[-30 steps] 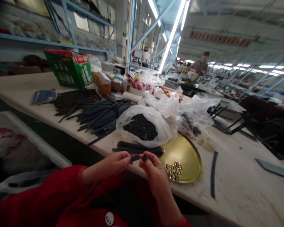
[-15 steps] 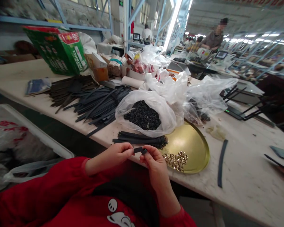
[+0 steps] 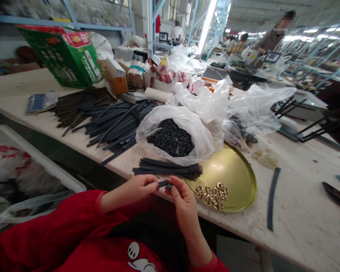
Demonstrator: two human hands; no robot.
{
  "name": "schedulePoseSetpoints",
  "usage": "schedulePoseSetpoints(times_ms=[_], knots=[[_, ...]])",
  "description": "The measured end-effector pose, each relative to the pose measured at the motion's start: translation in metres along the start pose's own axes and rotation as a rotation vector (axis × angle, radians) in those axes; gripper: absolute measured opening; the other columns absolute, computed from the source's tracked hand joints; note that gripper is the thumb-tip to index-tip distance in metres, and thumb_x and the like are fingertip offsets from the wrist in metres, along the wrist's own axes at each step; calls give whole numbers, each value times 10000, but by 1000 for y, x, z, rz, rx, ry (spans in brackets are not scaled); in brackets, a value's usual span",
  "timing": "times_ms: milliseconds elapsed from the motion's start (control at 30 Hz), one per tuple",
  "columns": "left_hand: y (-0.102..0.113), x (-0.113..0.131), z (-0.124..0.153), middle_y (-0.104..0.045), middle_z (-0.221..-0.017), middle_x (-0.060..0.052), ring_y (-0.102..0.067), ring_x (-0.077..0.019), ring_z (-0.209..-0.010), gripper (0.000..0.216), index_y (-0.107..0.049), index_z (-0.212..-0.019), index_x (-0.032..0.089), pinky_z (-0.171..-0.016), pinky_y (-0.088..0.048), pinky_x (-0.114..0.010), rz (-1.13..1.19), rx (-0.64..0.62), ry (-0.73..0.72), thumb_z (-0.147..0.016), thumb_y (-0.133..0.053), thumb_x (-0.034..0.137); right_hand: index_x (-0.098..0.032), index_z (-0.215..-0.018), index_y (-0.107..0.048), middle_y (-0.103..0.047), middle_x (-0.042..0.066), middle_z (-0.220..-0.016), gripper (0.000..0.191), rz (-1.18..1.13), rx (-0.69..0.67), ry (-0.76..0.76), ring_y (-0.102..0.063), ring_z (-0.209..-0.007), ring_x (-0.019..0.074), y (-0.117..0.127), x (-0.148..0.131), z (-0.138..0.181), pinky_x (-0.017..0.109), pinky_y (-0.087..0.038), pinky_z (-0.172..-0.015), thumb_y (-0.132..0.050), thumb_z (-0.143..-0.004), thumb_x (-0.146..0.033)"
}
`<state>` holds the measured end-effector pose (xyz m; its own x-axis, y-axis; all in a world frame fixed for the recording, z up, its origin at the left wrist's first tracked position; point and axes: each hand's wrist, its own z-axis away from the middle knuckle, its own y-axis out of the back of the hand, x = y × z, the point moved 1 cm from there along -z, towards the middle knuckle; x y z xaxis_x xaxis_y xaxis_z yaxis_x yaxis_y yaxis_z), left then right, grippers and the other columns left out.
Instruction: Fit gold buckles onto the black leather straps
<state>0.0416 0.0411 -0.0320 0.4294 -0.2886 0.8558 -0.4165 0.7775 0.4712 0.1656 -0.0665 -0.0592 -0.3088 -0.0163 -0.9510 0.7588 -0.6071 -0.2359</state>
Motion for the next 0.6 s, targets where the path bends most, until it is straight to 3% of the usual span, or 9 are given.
schedulePoseSetpoints(times_ms=[133, 267, 367, 500, 600], knots=[[-4, -5, 0, -437, -542, 56, -413, -94, -488, 268, -538, -721, 169, -451, -279, -200, 74, -35, 52, -824, -359, 340, -252, -999, -640, -665, 24, -967, 314, -1, -37, 21, -590, -626, 93, -2, -1, 2, 251, -530, -623, -682, -700, -341], [-3, 2, 8, -551, -643, 26, -504, -112, -611, 273, -549, -689, 174, -566, -339, -206, -192, 80, -136, -853, -369, 297, -238, -1007, -639, -679, 7, -904, 370, -218, -67, -224, -606, -631, 71, 0, 1, 2, 171, -524, -591, -738, -651, -266], [-4, 5, 16, -609, -677, 4, -549, -135, -630, 252, -578, -736, 186, -577, -341, -222, -443, 144, -203, -863, -384, 283, -197, -904, -677, -690, -4, -769, 327, -346, -92, -400, -611, -595, 61, 3, 6, 2, 141, -525, -576, -776, -592, -204], [-10, 4, 23, -642, -679, -14, -573, -146, -592, 230, -602, -782, 191, -532, -322, -235, -677, 192, -289, -865, -398, 260, -172, -855, -691, -702, -3, -746, 326, -413, -128, -488, -617, -593, 56, 5, 13, 8, 124, -529, -587, -794, -547, -151], [-16, 0, 28, -652, -679, -20, -588, -156, -586, 215, -601, -808, 189, -521, -327, -243, -770, 220, -347, -866, -402, 249, -181, -902, -686, -708, -7, -788, 329, -416, -140, -464, -623, -632, 58, 2, 17, 15, 124, -527, -612, -770, -585, -158]])
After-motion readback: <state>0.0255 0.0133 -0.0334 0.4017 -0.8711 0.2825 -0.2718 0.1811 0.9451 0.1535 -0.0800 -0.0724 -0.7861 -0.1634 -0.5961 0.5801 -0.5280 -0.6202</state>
